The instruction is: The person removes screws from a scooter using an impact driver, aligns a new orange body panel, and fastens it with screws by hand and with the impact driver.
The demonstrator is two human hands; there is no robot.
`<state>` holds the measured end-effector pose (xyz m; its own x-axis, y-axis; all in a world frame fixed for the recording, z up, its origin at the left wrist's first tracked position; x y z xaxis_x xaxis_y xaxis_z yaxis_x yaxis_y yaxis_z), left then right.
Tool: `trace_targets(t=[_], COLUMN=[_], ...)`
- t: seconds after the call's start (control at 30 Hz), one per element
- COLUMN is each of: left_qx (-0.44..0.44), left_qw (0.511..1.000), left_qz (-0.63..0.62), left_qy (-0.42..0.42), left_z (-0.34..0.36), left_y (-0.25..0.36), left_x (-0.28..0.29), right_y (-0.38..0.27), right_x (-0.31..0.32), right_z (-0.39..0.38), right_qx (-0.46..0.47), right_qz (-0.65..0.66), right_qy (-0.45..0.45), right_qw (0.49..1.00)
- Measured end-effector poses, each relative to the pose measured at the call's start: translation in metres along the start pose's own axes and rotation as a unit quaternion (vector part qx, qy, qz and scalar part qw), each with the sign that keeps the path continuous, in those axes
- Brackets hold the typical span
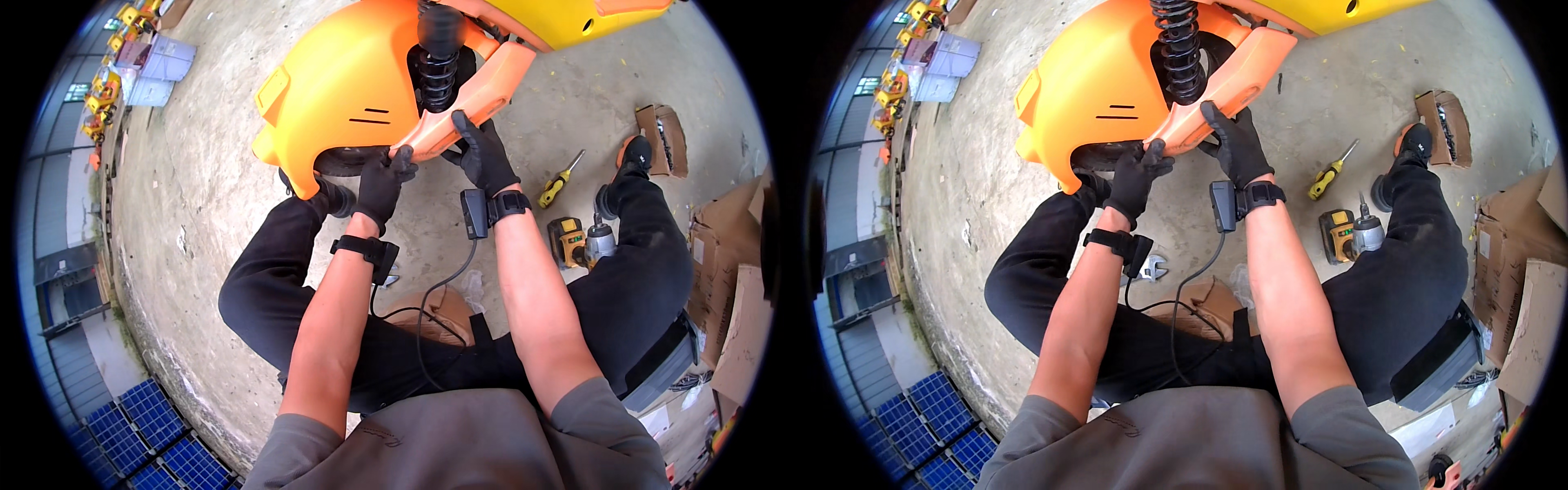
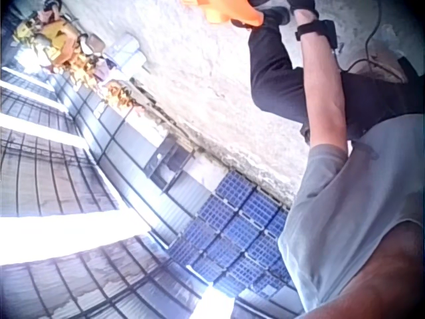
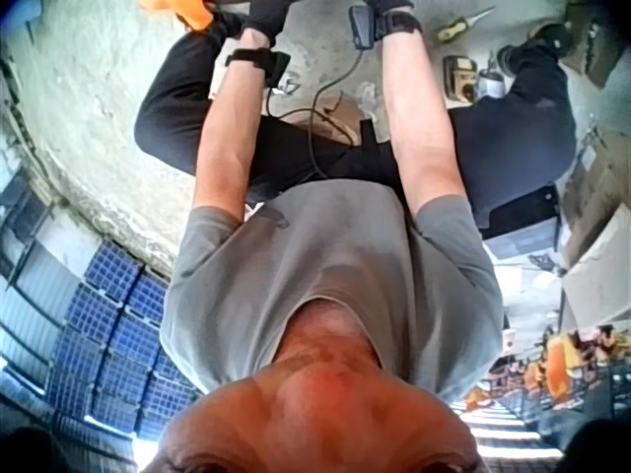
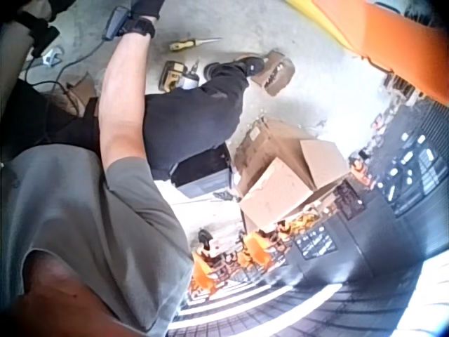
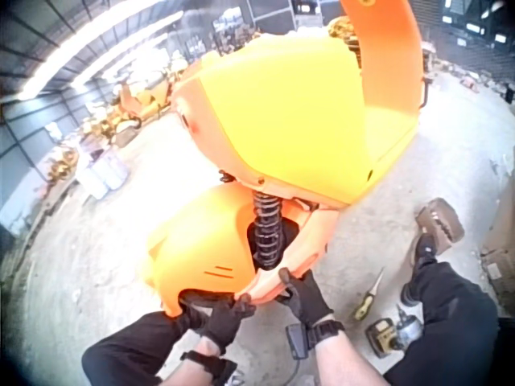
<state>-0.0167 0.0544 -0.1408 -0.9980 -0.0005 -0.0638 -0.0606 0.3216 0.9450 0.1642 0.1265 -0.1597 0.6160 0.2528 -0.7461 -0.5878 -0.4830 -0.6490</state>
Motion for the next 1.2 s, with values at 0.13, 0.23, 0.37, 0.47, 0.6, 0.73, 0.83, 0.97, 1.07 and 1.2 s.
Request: trace_targets(t=[0.13,0.23,0.37,0.47,0.6,0.73,0.83,0.97,1.07,1.2], left_qx=[-0.008,-0.023,-0.027,-0.018,-0.014,-0.03,-0.03,-0.036,-0.03,-0.05], left_qw=[0.999,0.997,0.997,0.996,0.99,0.991,0.989,0.984,0.973,0.972], left_qz=[0.05,0.073,0.053,0.067,0.118,0.107,0.124,0.134,0.182,0.172], left_qy=[0.011,0.033,0.05,0.06,0.07,0.077,0.072,0.112,0.138,0.15], left_z=[-0.002,-0.002,-0.004,-0.002,-0.003,-0.002,-0.001,0.001,-0.002,-0.002], left_y=[0.008,0.012,0.014,0.011,0.014,0.014,0.018,0.028,0.033,0.032], left_x=[-0.001,-0.002,-0.004,-0.002,-0.002,-0.004,-0.004,-0.011,-0.015,-0.018], right_y=[0.001,0.003,0.002,0.004,0.001,0.002,0.004,0.006,-0.004,-0.001], right_x=[0.0,0.0,-0.003,-0.003,-0.007,-0.007,-0.006,-0.003,-0.014,-0.01], right_z=[0.001,0.002,0.003,0.005,0.006,0.011,0.014,0.014,0.008,0.01], right_qx=[0.005,0.006,0.011,0.013,0.009,-0.007,-0.009,-0.009,0.028,0.04], right_qz=[0.004,0.009,0.011,-0.005,-0.008,-0.016,-0.03,-0.04,-0.049,-0.08], right_qy=[0.002,0.007,0.007,0.004,-0.004,-0.009,-0.001,0.029,-0.015,0.013], right_qw=[1.0,1.0,1.0,1.0,1.0,1.0,0.999,0.999,0.998,0.996])
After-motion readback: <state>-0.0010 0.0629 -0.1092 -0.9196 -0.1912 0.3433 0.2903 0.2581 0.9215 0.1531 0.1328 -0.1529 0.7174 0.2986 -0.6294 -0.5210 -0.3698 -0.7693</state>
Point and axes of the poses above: each hand's wrist, its own z-axis towards the middle knuckle, its own x-axis out of the back of the hand, y = z × x, the point moved 2 cm from there along z, towards the middle knuckle, and after that the axes turned 14 degrees about -y, right-handed, at the moved point
